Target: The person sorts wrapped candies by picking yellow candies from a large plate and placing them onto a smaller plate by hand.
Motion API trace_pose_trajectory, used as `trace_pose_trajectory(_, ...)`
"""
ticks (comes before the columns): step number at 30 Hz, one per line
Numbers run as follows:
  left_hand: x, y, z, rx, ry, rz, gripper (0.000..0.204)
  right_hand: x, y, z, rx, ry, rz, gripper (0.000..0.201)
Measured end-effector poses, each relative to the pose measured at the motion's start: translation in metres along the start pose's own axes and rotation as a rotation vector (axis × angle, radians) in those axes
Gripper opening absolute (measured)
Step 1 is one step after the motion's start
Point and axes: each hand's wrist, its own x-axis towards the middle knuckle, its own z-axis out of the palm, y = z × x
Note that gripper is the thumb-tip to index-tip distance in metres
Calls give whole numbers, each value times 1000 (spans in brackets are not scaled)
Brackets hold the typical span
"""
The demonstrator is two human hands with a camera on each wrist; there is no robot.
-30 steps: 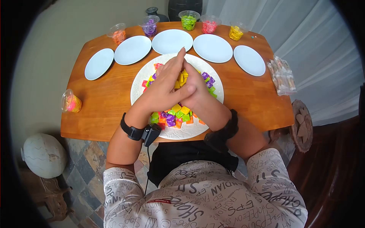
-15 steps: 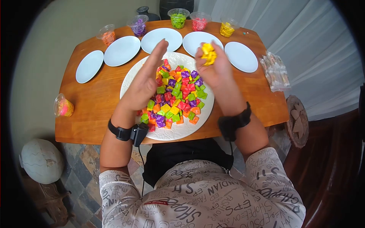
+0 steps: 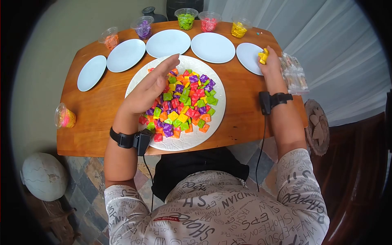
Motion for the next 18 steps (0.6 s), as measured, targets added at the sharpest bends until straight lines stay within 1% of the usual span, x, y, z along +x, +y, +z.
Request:
trace_pose_trajectory(1,0,-1,-1,24,-13,-6,104,4,3,-2,-125,5,-64,21)
trace_pose_trajectory(2,0,-2,-2,24,-13,-6,104,9,4,-2,-126,5,-65,21)
trace_pose_trajectory(4,-1,-4,-5,33,-36,-25,102,19,8,-4,-330,-58,-152,21)
trace_pose_trajectory(5,-1,-4,-6,31,-36,-26,102,28,12,-7,-331,-56,-151,21)
trace_pose_trajectory(7,0,-3,-9,25,-66,-10,100,39,19,-7,-510,-140,-221,22)
trace_pose_trajectory(8,1,-4,-9,26,-66,-10,100,40,20,-7,-509,-140,-220,22)
trace_pose_trajectory(10,1,-6,-8,18,-38,4,98,41,21,-5,-622,-174,-301,25)
trace_pose_trajectory(11,1,-7,-9,19,-37,2,98,39,20,-4,-621,-175,-300,25)
trace_pose_trajectory(13,1,-8,-11,13,-37,-2,97,37,18,-1,-654,-253,-352,27)
trace_pose_trajectory(14,2,-8,-13,14,-34,-3,97,35,17,0,-654,-257,-350,27)
trace_pose_trajectory(15,2,-7,-14,30,-44,-33,100,33,15,0,-713,-274,-410,28)
trace_pose_trajectory(16,1,-6,-16,48,-53,-63,103,29,14,0,-771,-293,-468,29)
trace_pose_trajectory(17,0,-4,-17,50,-47,-67,103,14,13,6,-771,-301,-465,29)
trace_pose_trajectory(18,0,-1,-18,59,-43,-102,97,-2,14,12,-777,-337,-494,29)
